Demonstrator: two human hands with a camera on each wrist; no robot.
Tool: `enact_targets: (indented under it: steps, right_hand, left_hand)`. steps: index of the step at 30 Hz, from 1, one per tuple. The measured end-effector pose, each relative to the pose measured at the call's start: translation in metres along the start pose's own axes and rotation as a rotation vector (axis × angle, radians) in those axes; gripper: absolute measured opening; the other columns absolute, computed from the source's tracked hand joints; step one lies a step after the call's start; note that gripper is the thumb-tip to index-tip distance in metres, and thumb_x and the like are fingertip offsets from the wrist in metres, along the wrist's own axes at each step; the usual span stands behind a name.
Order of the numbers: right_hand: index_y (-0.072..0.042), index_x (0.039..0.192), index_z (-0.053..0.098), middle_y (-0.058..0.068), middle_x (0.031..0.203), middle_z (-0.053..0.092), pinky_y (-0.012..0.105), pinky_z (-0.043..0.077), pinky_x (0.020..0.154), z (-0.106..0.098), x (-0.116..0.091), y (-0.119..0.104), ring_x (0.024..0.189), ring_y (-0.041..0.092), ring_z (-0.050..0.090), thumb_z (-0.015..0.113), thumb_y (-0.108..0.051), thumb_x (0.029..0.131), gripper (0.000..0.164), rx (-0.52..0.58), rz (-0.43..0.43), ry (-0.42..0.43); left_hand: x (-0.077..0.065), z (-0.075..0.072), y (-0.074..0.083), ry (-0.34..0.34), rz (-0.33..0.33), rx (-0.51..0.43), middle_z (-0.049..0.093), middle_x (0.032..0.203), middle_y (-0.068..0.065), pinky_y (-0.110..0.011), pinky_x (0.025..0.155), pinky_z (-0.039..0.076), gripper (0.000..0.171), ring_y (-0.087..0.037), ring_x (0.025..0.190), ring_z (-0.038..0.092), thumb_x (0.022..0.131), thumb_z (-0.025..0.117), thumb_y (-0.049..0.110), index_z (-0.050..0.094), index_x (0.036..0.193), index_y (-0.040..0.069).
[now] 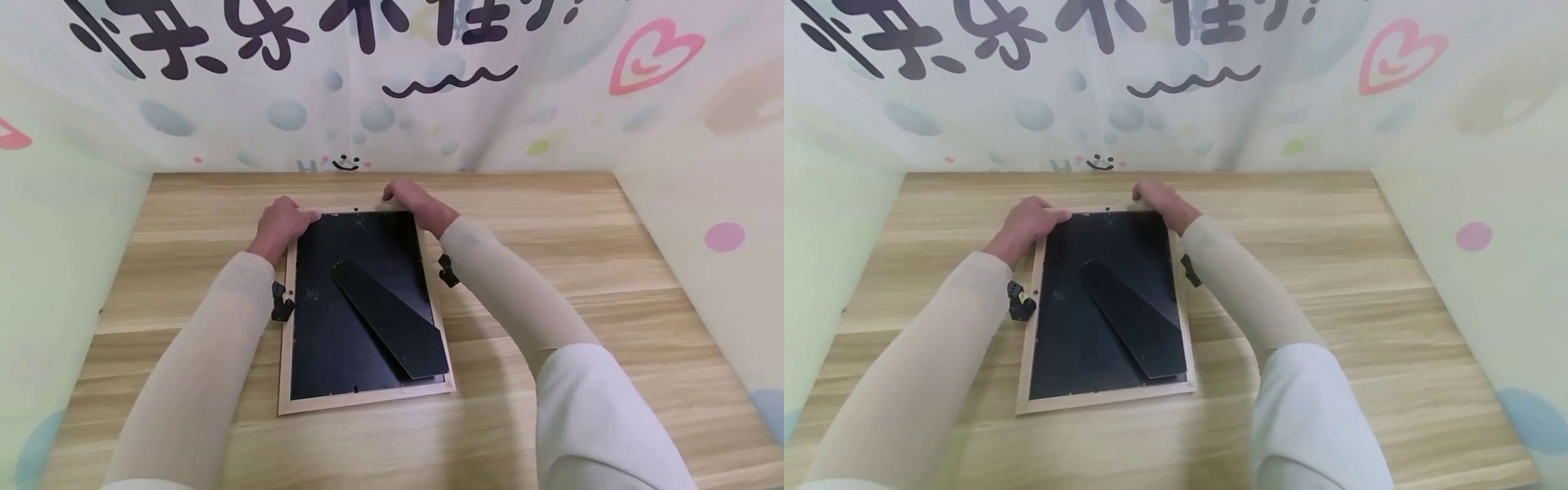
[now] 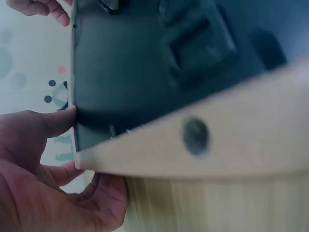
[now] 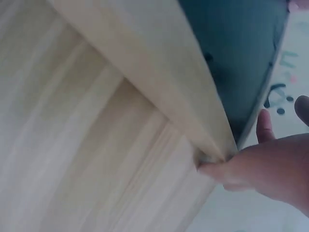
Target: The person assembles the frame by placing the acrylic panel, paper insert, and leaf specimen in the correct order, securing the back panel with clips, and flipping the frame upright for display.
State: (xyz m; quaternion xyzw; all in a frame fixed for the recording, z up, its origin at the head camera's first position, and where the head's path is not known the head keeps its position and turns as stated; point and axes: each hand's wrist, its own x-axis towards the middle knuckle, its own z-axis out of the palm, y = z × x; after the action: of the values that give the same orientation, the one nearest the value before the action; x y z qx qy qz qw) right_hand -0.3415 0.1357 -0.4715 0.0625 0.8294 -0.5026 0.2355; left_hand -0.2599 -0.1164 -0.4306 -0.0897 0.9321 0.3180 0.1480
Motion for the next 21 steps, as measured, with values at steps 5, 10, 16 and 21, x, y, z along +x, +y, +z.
enact_targets:
  steps: [5,10,16,21]
  right_hand:
    - [-0.008,0.140,0.042,0.000,0.160,0.014,0.038,0.025,0.115,-0.003,-0.049,-0.028,0.144,0.024,0.020,0.043,-0.019,0.097,0.045,0.131,0.039,-0.040]
    - [-0.004,0.111,0.045,0.008,0.148,0.024,0.039,0.030,0.106,-0.005,-0.087,-0.050,0.129,0.032,0.030,0.039,-0.010,0.095,0.018,0.245,0.029,-0.006]
    - [-0.009,0.081,0.043,0.004,0.116,0.040,0.036,0.032,0.090,-0.010,-0.071,-0.038,0.104,0.030,0.040,0.042,-0.005,0.091,0.011,0.338,0.009,0.057]
    - [-0.009,0.067,0.029,0.002,0.071,0.027,0.034,0.026,0.079,-0.014,-0.062,-0.029,0.070,0.022,0.026,0.041,0.003,0.088,0.027,0.318,-0.057,0.057]
  left_hand:
    - [-0.003,-0.006,0.005,0.008,-0.049,0.022,0.041,0.065,-0.002,-0.030,0.052,0.035,0.038,-0.020,0.059,0.043,0.092,0.061,0.040,0.054,0.080,0.004]
    - [-0.008,-0.012,0.010,0.002,-0.076,-0.045,0.050,0.084,-0.009,-0.030,0.059,0.040,0.042,-0.024,0.073,0.049,0.092,0.062,0.033,0.060,0.107,-0.007]
    - [-0.012,-0.015,0.014,0.013,-0.139,-0.161,0.049,0.085,-0.010,-0.026,0.053,0.041,0.036,-0.020,0.067,0.050,0.093,0.058,0.021,0.057,0.115,-0.009]
    - [-0.010,-0.016,0.009,0.051,-0.144,-0.177,0.048,0.077,-0.010,-0.024,0.041,0.038,0.021,-0.018,0.051,0.047,0.091,0.050,0.012,0.055,0.097,-0.007]
